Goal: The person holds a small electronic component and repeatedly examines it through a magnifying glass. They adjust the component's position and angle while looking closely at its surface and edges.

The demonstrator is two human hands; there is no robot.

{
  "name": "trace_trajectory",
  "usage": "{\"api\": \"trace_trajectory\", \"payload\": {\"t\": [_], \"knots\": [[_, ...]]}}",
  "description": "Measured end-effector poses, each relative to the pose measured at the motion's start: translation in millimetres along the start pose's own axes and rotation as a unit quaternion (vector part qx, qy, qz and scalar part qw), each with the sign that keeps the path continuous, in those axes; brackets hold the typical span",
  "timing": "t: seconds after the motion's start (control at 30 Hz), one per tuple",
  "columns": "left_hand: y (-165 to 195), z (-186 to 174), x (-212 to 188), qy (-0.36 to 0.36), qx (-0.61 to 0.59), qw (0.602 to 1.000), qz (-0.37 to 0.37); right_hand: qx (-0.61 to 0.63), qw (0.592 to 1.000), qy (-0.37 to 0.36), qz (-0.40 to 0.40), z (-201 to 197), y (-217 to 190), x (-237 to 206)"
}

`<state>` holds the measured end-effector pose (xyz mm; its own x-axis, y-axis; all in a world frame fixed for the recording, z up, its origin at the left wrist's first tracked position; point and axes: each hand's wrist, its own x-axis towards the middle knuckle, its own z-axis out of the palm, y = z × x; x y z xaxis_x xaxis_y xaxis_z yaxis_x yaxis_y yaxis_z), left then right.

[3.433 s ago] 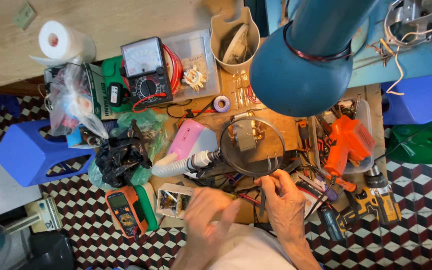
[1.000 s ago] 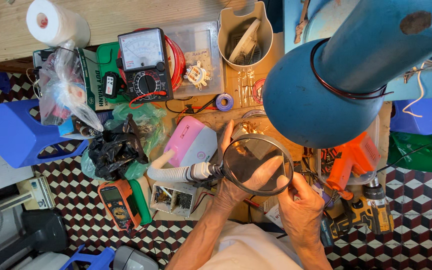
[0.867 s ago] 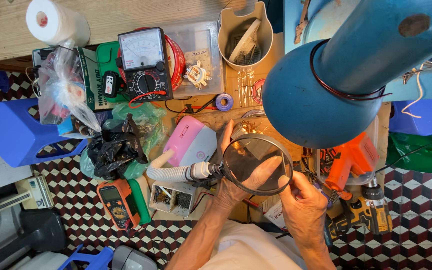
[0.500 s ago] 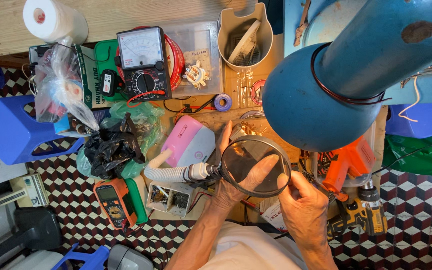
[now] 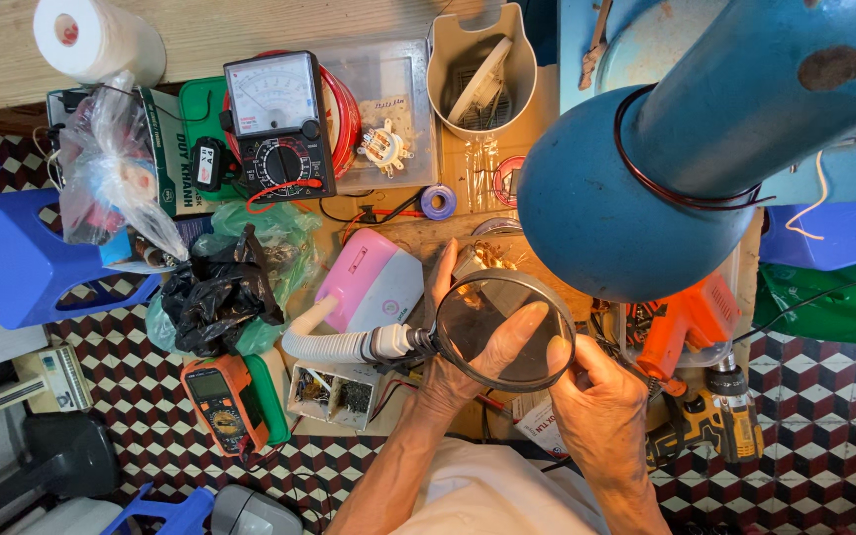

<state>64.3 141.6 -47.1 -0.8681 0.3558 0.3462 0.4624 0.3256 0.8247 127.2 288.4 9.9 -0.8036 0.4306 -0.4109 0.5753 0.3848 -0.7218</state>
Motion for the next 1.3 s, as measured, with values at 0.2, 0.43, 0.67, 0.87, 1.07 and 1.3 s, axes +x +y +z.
{"api": "trace_trajectory", "payload": {"t": [0.2,0.43,0.67,0.87,1.07,1.3], "knots": [[-1.0,2.5,-3.1,0.007,-0.016,1.0,-0.006,0.0,1.0,-0.002,-0.004,-1.1,-0.3,2.2],[-2.5,-3.3,-1.6,-0.012,0.048,0.998,0.028,0.001,1.0,-0.007,0.008,-2.7,-2.9,1.4],[-1.5,-6.0,-1.3,-0.013,0.052,0.998,0.027,0.0,1.0,-0.009,0.006,-3.0,-2.8,2.9],[1.5,-0.7,-1.9,-0.006,-0.014,1.0,-0.022,0.001,1.0,-0.009,-0.002,-2.4,-3.3,2.1],[4.1,1.8,-0.2,-0.004,-0.06,0.994,-0.096,0.004,1.0,-0.012,0.006,-2.5,-5.8,1.8],[1.6,-0.8,-0.9,0.008,0.049,0.999,0.008,-0.01,1.0,-0.008,-0.024,-1.5,-6.9,-0.1]]}}
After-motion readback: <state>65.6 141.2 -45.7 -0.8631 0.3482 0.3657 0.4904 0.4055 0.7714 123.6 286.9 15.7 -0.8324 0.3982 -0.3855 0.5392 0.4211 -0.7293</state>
